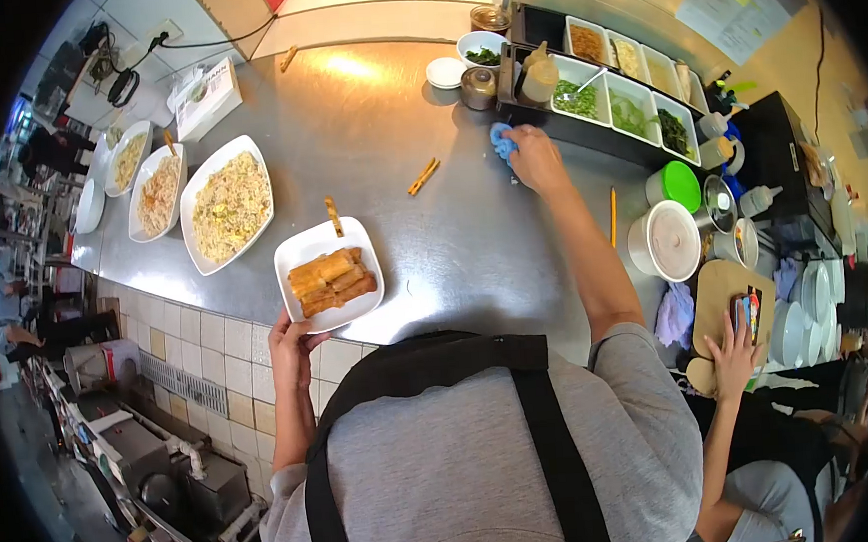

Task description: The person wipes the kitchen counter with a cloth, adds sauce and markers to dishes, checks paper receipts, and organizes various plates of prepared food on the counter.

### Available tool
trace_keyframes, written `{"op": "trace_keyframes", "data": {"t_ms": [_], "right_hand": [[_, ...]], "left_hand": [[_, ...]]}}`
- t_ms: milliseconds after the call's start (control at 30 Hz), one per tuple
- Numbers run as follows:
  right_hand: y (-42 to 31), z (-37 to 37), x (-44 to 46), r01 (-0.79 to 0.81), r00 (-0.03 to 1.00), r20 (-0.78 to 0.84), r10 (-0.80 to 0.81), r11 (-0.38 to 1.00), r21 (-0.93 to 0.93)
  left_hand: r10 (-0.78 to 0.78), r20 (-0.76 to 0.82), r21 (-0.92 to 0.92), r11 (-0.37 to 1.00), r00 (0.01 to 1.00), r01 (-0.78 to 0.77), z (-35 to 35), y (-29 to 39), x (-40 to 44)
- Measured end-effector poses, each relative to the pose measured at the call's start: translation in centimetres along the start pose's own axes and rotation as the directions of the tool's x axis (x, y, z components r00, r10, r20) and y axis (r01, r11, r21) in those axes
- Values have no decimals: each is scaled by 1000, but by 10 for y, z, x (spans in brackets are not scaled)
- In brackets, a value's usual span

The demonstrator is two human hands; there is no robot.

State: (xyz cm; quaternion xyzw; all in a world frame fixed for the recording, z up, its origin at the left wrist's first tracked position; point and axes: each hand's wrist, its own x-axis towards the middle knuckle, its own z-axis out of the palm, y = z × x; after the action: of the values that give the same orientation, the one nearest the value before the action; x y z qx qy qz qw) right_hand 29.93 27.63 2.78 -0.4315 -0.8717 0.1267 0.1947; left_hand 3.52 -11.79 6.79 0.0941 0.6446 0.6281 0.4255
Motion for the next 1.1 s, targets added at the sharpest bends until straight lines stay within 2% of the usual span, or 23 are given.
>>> {"op": "trace_keyframes", "data": {"t_ms": [100,200,300,367,467,533,567,600,633,667,733,800,833,933,1000,1067,1100], "right_hand": [[-20,8,23,168,982,-88,-169,986,-10],[-16,28,33,234,972,9,-236,956,-178],[5,9,14,297,923,253,-289,955,7],[16,-2,-52,366,914,165,-370,929,54],[6,-48,-177,271,937,183,-299,949,161],[-2,-81,-267,115,938,299,-174,972,205],[-12,-101,-300,113,914,363,-183,972,207],[-22,-116,-339,-104,767,636,89,995,-15],[-28,-128,-366,-245,499,785,368,928,-280],[-31,-144,-375,-259,296,875,383,914,-313],[-21,-159,-386,-295,643,718,268,951,-90],[-36,-178,-347,-281,833,483,270,958,-50],[-40,-178,-327,-275,890,369,270,961,-38],[-30,-154,-265,-250,966,50,253,966,-61],[-16,-137,-208,-286,958,-28,285,957,-42],[17,-109,-156,-202,967,-181,179,972,-118],[31,-97,-130,-188,968,-194,161,974,-130]], "left_hand": [[-10,-32,37,999,999,11,-5,1,-2],[3,-8,-4,1000,1000,-3,0,4,9],[-6,68,57,998,998,2,14,9,23],[-9,133,80,997,991,-2,29,12,36],[-21,265,124,992,964,-12,60,13,59],[-62,367,169,986,928,-1,87,13,73],[-83,405,176,984,911,12,102,11,79],[-102,443,183,983,891,22,119,7,85],[-120,482,191,981,868,30,136,4,91],[-130,518,185,982,846,38,153,1,99],[-147,570,159,985,808,66,182,-12,109],[-154,585,155,985,796,77,208,-23,116],[-152,591,147,986,793,79,220,-26,121],[-132,593,86,991,795,100,244,-37,135],[-151,621,99,989,769,114,245,-35,139],[-157,629,109,987,761,114,245,-31,139],[-158,624,112,987,765,113,244,-29,136]]}}
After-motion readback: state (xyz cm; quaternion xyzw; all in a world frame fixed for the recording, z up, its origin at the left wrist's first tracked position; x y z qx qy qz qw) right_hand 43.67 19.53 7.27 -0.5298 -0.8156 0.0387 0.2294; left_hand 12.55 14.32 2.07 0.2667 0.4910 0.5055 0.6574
